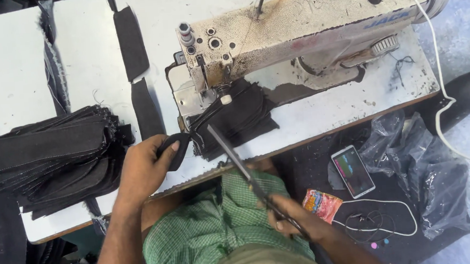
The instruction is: Cutting black fabric strips with scissors and bundling them together.
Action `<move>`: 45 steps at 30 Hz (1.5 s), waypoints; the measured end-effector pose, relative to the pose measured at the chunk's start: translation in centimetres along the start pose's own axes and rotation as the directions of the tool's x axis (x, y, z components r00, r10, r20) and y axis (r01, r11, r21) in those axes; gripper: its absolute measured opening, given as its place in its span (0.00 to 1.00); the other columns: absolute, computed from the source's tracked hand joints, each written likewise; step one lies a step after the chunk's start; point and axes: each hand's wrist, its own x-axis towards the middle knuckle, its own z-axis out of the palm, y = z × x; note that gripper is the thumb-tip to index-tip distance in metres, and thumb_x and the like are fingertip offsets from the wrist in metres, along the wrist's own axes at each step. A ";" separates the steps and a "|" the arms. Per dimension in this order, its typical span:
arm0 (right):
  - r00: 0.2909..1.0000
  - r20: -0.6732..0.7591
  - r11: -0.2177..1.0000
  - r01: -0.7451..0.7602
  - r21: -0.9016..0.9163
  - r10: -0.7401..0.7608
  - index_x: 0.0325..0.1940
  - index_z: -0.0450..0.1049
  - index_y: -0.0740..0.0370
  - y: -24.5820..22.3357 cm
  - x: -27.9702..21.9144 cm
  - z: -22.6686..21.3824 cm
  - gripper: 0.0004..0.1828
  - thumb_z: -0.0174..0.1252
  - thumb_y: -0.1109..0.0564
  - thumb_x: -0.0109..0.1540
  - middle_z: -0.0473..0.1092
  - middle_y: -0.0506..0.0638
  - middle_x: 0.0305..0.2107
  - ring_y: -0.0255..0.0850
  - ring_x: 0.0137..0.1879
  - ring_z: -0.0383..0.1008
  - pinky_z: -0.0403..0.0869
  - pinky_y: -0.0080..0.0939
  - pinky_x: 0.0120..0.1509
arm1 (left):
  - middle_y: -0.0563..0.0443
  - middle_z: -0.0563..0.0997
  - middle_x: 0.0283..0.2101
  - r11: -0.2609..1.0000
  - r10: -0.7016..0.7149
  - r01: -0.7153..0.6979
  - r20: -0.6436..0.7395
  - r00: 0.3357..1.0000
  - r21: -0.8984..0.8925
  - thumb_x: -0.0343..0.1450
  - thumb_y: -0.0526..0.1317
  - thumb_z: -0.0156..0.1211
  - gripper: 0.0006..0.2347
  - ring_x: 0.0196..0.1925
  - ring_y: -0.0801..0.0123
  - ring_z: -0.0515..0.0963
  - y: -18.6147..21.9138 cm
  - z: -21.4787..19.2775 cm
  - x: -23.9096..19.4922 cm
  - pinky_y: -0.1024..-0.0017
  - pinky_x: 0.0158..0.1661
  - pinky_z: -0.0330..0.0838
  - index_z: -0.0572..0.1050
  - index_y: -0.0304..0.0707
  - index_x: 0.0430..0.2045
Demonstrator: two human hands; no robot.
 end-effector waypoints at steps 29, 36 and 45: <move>0.907 -0.328 0.963 0.235 -0.129 -0.265 0.66 0.60 0.63 -4.4 5.4 7.0 0.34 0.67 0.64 0.59 0.68 0.51 0.46 0.35 0.48 0.70 0.73 0.34 0.52 | 0.47 0.81 0.58 0.763 0.455 -0.541 0.300 0.838 0.355 0.55 0.34 0.69 0.24 0.65 0.59 0.74 -0.2 3.3 -5.3 0.36 0.68 0.43 0.79 0.41 0.48; 0.659 -0.490 0.761 0.199 -0.618 -0.570 0.64 0.62 0.64 -5.5 2.5 -1.8 0.36 0.70 0.65 0.55 0.66 0.47 0.38 0.35 0.42 0.70 0.73 0.36 0.48 | 0.54 0.86 0.42 0.754 -0.023 -0.224 0.366 0.930 0.617 0.67 0.47 0.65 0.08 0.46 0.64 0.85 2.3 -3.4 -4.5 0.47 0.76 0.42 0.83 0.51 0.36; 0.346 -0.671 0.755 0.335 -0.564 -0.655 0.64 0.57 0.70 -8.5 14.7 -5.8 0.32 0.67 0.66 0.61 0.73 0.55 0.44 0.37 0.45 0.75 0.78 0.36 0.48 | 0.36 0.82 0.27 0.957 0.217 -0.210 -0.017 0.976 0.198 0.69 0.44 0.64 0.09 0.31 0.43 0.83 0.1 0.4 -1.4 0.56 0.32 0.75 0.85 0.40 0.33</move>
